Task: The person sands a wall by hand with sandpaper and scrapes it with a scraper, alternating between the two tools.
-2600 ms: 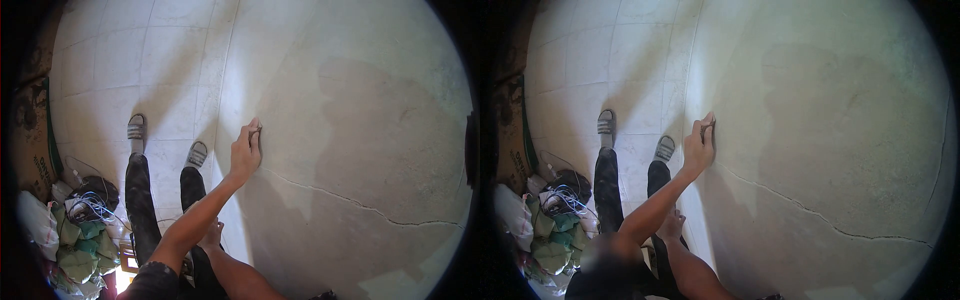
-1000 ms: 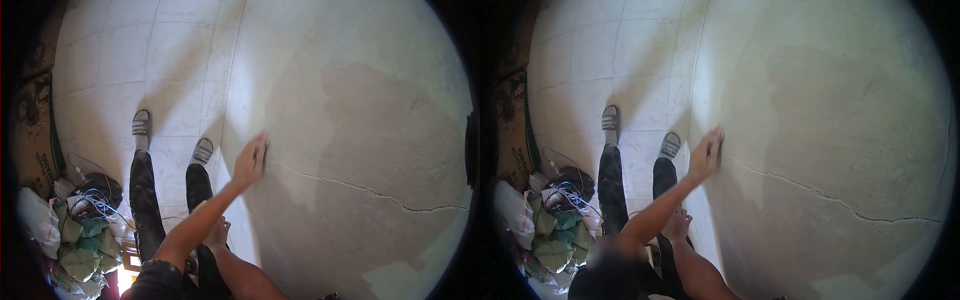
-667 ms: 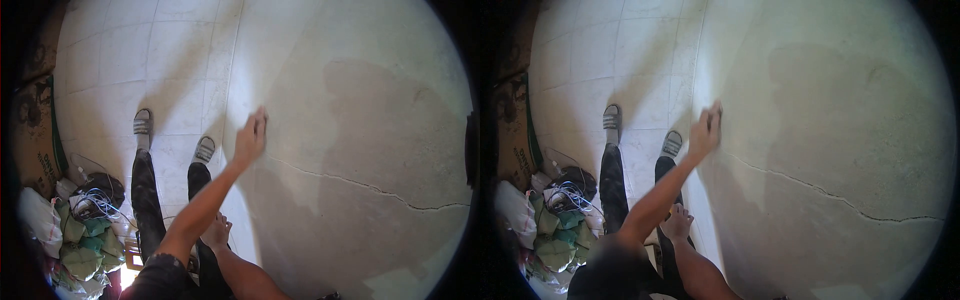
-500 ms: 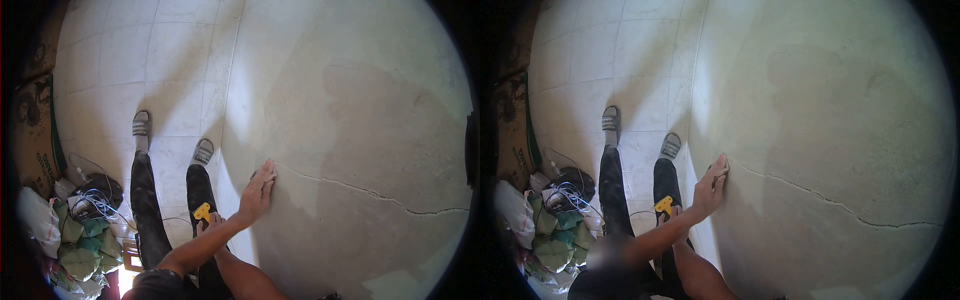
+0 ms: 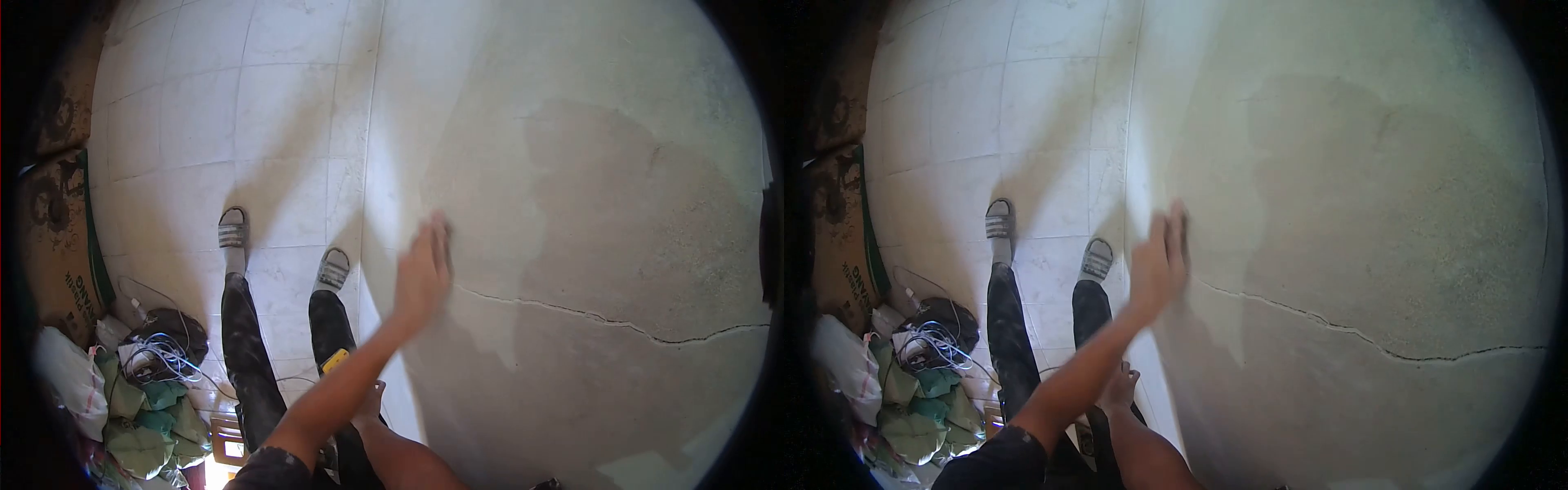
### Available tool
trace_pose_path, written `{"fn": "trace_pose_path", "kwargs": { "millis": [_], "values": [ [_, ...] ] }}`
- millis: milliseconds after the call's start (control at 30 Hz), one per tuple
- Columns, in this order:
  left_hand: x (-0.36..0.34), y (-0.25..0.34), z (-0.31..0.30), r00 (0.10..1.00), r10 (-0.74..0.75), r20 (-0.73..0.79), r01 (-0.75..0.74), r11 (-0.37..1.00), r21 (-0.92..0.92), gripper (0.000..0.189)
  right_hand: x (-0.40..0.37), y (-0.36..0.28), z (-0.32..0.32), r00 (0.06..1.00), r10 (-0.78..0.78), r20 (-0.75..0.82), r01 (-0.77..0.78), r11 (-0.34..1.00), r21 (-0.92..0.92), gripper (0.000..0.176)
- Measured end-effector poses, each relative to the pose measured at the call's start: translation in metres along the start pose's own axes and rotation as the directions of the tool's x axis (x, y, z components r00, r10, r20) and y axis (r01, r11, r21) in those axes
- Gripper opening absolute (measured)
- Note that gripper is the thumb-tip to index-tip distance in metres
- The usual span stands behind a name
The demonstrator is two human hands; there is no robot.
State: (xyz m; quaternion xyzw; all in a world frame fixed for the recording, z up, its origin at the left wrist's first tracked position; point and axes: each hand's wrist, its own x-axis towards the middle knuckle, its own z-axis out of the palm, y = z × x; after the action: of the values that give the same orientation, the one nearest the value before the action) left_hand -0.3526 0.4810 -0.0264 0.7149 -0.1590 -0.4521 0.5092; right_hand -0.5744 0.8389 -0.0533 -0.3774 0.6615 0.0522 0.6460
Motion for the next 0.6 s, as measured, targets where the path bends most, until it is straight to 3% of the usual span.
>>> {"fn": "trace_pose_path", "kwargs": {
  "millis": [33, 67, 133, 167, 233, 333, 367, 467, 500, 533, 567, 600],
  "values": [
    [0.019, -0.003, -0.006, 0.928, -0.339, 0.153, 0.321, 0.938, 0.130, 0.030, 0.010, -0.045, 0.004, 0.985, 0.166, 0.053, -0.100, 0.789, -0.607, 0.077],
    [0.018, -0.001, -0.008, 0.927, -0.342, 0.155, 0.324, 0.937, 0.130, 0.030, 0.005, -0.146, 0.015, 0.945, 0.327, -0.004, -0.090, 0.248, -0.965, 0.074],
    [0.020, 0.011, -0.007, 0.913, -0.369, 0.175, 0.334, 0.921, 0.200, 0.025, 0.007, -0.132, 0.017, 0.964, 0.266, -0.001, -0.070, 0.251, -0.966, 0.066],
    [-0.019, 0.003, 0.002, 0.995, -0.078, 0.057, 0.074, 0.995, 0.063, 0.026, 0.007, -0.119, 0.021, 0.988, 0.150, -0.020, -0.065, 0.306, -0.950, 0.062],
    [-0.077, 0.016, -0.003, 0.993, 0.114, -0.016, -0.115, 0.984, -0.137, 0.027, 0.005, -0.101, 0.025, 0.994, -0.068, -0.081, -0.045, 0.416, -0.908, 0.055],
    [-0.070, -0.011, 0.005, 0.982, 0.172, -0.083, -0.186, 0.956, -0.225, 0.030, 0.008, -0.087, 0.019, 1.000, 0.006, -0.019, -0.020, 0.392, -0.920, 0.060],
    [-0.046, -0.024, 0.001, 0.960, -0.240, 0.144, 0.239, 0.971, 0.023, 0.035, 0.005, -0.096, 0.019, 1.000, 0.013, -0.023, -0.026, 0.390, -0.920, 0.060],
    [0.018, -0.029, -0.004, 0.924, -0.358, 0.133, 0.364, 0.931, -0.029, 0.040, 0.001, -0.146, 0.024, 0.955, 0.294, 0.027, -0.033, 0.195, -0.980, 0.063],
    [-0.003, -0.018, 0.005, 0.943, -0.317, 0.099, 0.316, 0.948, 0.033, 0.041, -0.005, -0.101, 0.019, 0.989, 0.135, 0.055, 0.023, 0.227, -0.974, 0.059],
    [-0.031, -0.005, 0.005, 0.943, -0.319, 0.093, 0.318, 0.948, 0.028, 0.041, 0.002, -0.103, 0.024, 0.989, 0.135, 0.057, 0.026, 0.220, -0.975, 0.059],
    [-0.064, 0.009, 0.003, 1.000, -0.002, 0.018, 0.003, 0.999, -0.033, 0.042, 0.005, -0.107, 0.031, 0.992, 0.116, -0.044, -0.078, 0.307, -0.949, 0.061],
    [-0.079, 0.015, 0.002, 0.946, 0.313, -0.079, -0.318, 0.946, -0.066, 0.043, 0.010, -0.113, 0.036, 0.984, 0.101, -0.146, -0.174, 0.388, -0.905, 0.062]
  ]
}}
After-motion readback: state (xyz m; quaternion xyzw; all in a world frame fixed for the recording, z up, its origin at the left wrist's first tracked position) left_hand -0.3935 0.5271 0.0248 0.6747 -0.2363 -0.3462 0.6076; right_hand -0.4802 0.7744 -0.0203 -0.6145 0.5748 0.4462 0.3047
